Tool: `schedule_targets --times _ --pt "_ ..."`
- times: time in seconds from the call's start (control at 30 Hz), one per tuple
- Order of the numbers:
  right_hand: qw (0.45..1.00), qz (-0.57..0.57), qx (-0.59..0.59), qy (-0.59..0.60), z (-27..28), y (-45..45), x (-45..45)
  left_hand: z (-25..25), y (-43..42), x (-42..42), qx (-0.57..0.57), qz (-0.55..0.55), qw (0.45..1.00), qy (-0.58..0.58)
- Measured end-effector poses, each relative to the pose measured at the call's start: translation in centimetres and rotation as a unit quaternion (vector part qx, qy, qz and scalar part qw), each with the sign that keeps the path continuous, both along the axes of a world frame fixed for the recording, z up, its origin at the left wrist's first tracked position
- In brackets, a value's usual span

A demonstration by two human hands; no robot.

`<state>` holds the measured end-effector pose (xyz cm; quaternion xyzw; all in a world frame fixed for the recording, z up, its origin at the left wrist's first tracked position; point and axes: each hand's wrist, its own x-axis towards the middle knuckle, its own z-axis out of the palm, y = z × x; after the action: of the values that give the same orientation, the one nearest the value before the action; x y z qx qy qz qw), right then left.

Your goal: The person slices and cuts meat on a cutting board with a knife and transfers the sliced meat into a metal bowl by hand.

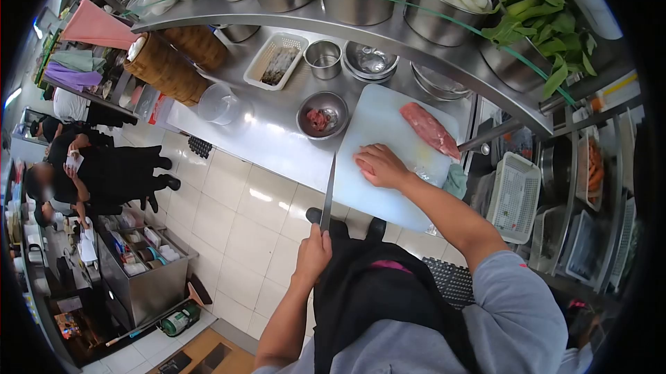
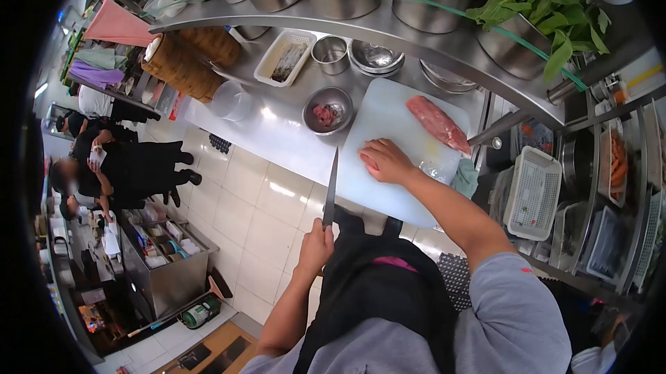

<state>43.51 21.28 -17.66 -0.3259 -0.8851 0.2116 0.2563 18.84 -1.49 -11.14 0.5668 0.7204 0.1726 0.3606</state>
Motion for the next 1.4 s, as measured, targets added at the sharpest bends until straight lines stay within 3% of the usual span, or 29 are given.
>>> schedule_targets --times 0.33,0.43,0.47,0.53,0.67,0.93,1.03,1.1,1.2,1.3,1.4 --pt "1.000 0.006 0.013 -0.003 -0.3 -0.9 0.9 -2.5 -0.3 -0.4 -0.003 0.017 1.000 0.016" --pt "0.991 0.011 -0.006 -0.131 2.3 -1.9 0.8 -2.0 -0.4 -0.5 0.026 0.025 0.999 0.009" --pt "0.992 0.022 0.001 -0.125 3.3 -2.3 0.2 -1.2 -0.1 -0.6 0.005 0.028 1.000 0.006" --pt "0.980 -0.038 0.021 -0.196 4.6 -3.1 -0.6 -1.3 0.3 -0.7 0.010 0.034 0.999 0.011" --pt "0.979 -0.045 -0.003 -0.200 0.9 -2.6 -0.5 -1.7 0.2 -0.4 0.005 0.032 0.999 -0.001" --pt "0.978 -0.040 -0.016 -0.202 0.0 -2.2 -0.6 -1.7 0.8 0.4 0.038 0.038 0.998 -0.020" --pt "0.991 -0.040 -0.034 -0.120 -0.8 -1.8 -0.6 -4.0 0.7 0.3 0.074 0.035 0.996 -0.025" --pt "0.984 0.004 0.009 -0.181 0.2 -1.6 0.1 -1.0 1.5 0.6 0.011 0.044 0.999 -0.009" --pt "0.998 -0.042 -0.020 -0.044 2.1 -1.6 1.1 -0.6 2.2 0.3 0.002 0.011 1.000 0.026" --pt "0.993 -0.108 -0.057 -0.005 3.7 -2.4 2.3 0.4 2.4 0.8 0.010 -0.047 0.995 0.092" --pt "0.988 -0.063 -0.108 -0.087 4.3 -2.5 2.7 0.5 3.1 1.9 0.009 -0.089 0.986 0.144"
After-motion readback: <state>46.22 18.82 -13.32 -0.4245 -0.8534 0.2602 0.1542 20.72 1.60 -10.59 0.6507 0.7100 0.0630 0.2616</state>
